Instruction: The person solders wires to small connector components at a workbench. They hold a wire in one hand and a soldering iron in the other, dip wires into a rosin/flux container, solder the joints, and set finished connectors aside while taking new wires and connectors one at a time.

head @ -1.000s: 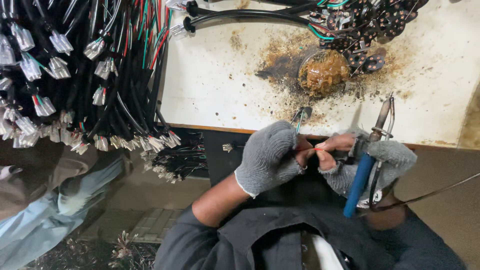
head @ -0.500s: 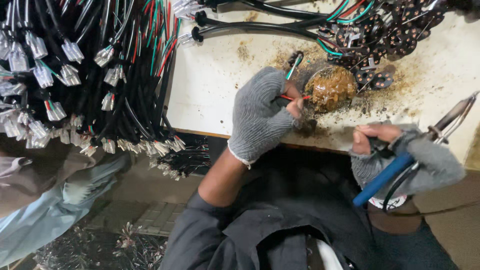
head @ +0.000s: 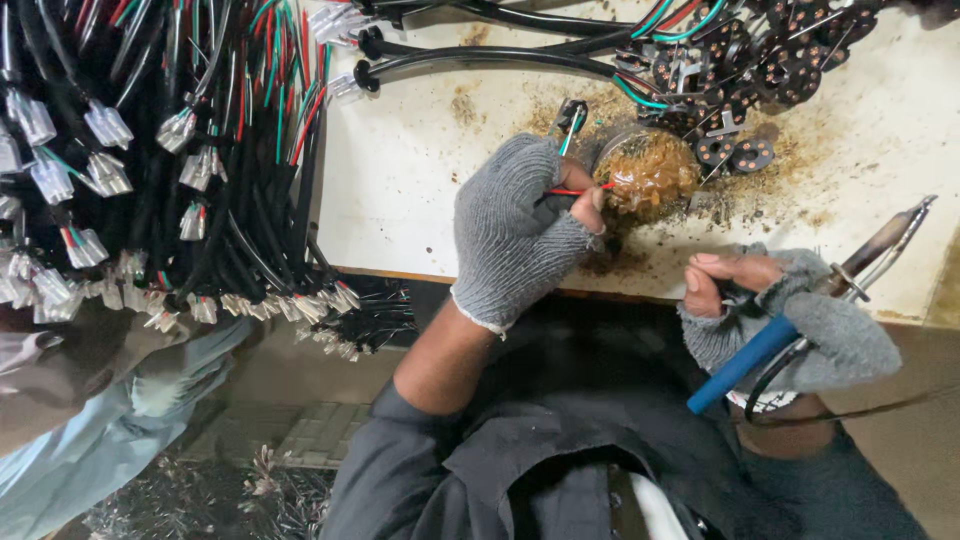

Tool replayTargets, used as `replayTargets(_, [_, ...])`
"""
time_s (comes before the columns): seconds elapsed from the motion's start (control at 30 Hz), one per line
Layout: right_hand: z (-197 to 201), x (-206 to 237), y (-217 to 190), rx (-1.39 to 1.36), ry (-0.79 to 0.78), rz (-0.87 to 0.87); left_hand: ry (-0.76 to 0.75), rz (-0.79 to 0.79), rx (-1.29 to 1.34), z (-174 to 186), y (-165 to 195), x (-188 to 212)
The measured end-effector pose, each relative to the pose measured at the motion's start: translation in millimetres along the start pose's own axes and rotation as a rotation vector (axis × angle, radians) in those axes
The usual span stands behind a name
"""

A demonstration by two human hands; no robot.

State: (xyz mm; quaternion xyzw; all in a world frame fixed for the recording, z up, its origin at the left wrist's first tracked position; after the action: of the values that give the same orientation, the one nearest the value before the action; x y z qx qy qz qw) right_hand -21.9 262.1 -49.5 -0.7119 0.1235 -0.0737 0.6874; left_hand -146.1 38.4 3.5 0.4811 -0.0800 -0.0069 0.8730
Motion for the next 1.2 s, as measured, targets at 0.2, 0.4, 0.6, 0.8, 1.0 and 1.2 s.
replayTargets(0.2, [-26.6, -8.7, -38.2, 0.568, -0.229, 0.379, -0.178, -0.035, 0.119, 24.4, 11.9, 20.5])
replayTargets(0.4, [-39.0, -6.8, -45.8, 0.655, -0.419, 0.446, -0.713, 0.134, 0.426, -4.1, -12.6, 73.0])
replayTargets(0.6, [-37.1, -1.2, -38.0, 0.279, -0.392, 0.297, -0.823, 0.442, 0.722, -63.2, -33.3, 101.5])
replayTargets(0.8, [-46.3, -9.7, -42.8, 0.638, -0.466, 0.407, -0.416, -0.127, 0.212, -6.9, 21.6, 84.5])
replayTargets(1.0, [-72.1, -17.8, -53.0, 0.589, -0.583, 0.44, -0.416, -0.123, -0.03, -12.0, 13.9, 64.4])
replayTargets(1.2, [-74.0, -19.3, -70.1, 0.706, -0.48, 0.605, -0.234, -0.11, 0.007, -15.2, 1.2, 58.6])
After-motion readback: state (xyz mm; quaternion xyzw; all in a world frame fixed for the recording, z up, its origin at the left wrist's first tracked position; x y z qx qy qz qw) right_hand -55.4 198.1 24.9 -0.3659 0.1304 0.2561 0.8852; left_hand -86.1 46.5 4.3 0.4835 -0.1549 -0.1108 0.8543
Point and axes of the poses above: each hand's wrist, its own x-axis away from the middle knuckle, its own z-axis out of the back of the hand, y = z × x, the point moved 9 cm from there along -x, towards the middle knuckle, and after that the axes turned 15 degrees about z, right-handed, at the moved point
